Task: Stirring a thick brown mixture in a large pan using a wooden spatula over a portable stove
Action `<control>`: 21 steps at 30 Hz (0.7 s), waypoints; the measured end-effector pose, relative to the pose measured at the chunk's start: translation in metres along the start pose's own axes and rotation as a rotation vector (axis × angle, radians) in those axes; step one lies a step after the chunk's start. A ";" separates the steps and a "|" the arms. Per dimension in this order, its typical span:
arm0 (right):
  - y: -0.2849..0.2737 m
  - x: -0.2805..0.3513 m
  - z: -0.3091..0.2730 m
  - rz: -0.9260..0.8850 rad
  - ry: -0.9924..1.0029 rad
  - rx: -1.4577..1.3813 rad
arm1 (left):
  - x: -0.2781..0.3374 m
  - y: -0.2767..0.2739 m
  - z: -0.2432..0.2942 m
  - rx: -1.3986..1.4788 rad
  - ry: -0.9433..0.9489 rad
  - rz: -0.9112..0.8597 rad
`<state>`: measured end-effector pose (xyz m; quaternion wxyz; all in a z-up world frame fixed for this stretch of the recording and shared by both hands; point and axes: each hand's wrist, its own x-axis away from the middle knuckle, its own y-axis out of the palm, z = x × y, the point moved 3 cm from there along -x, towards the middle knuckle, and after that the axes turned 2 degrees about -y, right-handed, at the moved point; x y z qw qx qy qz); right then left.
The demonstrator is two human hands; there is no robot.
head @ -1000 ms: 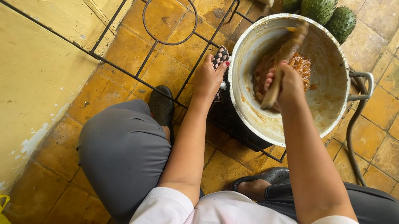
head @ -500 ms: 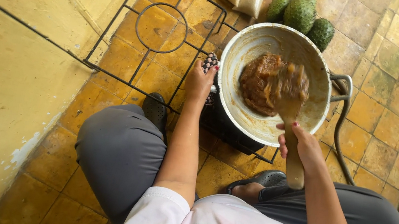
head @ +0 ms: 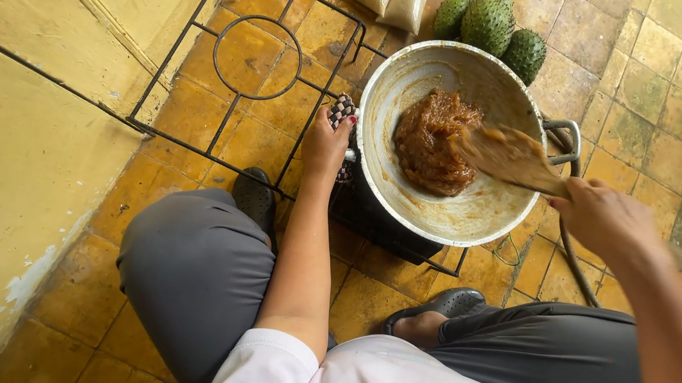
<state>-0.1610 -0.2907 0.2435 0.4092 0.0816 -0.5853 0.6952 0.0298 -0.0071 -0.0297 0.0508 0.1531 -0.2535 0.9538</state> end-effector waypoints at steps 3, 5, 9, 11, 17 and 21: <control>-0.003 -0.003 0.017 -0.063 0.076 0.253 | 0.008 -0.007 0.009 0.002 -0.012 -0.012; 0.022 -0.018 0.017 -0.070 0.082 0.307 | 0.005 -0.003 0.004 0.003 0.000 0.006; 0.095 -0.096 0.026 0.031 0.154 0.186 | 0.000 0.000 0.000 -0.011 0.053 0.031; 0.111 -0.124 0.012 0.097 0.141 0.116 | 0.002 -0.003 0.001 -0.021 0.054 0.013; 0.108 -0.185 0.002 0.469 -0.004 0.206 | -0.012 0.008 -0.015 -0.067 0.039 -0.038; 0.069 -0.141 0.010 0.352 -0.018 0.154 | 0.000 -0.005 0.001 -0.046 0.036 -0.044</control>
